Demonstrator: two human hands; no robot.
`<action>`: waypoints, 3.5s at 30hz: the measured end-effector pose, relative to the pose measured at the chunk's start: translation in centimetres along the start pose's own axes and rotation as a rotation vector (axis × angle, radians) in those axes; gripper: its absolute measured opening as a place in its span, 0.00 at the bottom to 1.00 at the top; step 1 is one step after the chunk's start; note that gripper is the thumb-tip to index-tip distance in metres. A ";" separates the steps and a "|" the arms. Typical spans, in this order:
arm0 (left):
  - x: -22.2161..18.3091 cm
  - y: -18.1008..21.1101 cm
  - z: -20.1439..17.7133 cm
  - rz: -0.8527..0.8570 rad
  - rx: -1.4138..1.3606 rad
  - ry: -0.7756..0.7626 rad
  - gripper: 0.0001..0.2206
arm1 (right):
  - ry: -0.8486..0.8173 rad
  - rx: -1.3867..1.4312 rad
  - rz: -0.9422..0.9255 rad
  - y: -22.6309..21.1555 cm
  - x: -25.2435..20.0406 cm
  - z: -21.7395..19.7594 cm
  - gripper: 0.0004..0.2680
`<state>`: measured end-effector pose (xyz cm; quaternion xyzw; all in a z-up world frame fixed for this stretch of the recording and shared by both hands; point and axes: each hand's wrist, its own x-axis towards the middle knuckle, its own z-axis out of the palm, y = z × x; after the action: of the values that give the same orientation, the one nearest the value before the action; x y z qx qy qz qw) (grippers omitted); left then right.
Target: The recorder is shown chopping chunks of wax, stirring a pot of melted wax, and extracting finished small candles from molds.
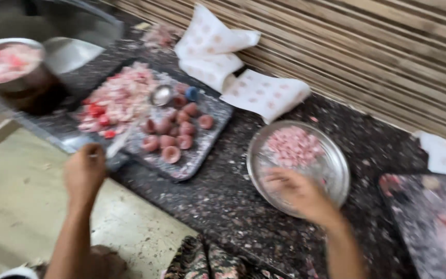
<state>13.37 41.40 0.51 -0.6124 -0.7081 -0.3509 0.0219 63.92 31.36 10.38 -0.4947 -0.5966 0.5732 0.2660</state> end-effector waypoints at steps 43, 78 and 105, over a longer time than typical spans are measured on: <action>-2.6 23.7 1.3 0.174 0.261 -0.739 0.37 | 0.817 -0.445 0.592 6.6 -9.8 -3.0 0.12; -35.2 58.3 15.6 -0.071 -0.795 -1.266 0.19 | 1.011 -0.609 0.694 27.5 -44.2 -36.1 0.14; -30.2 49.7 4.2 0.346 -0.424 -1.095 0.15 | 1.060 -0.817 0.045 21.0 -32.0 -30.2 0.03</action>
<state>66.41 18.02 6.82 -0.8009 -0.4214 -0.1101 -0.4109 108.42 12.37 4.55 -0.7828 -0.5437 -0.0141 0.3022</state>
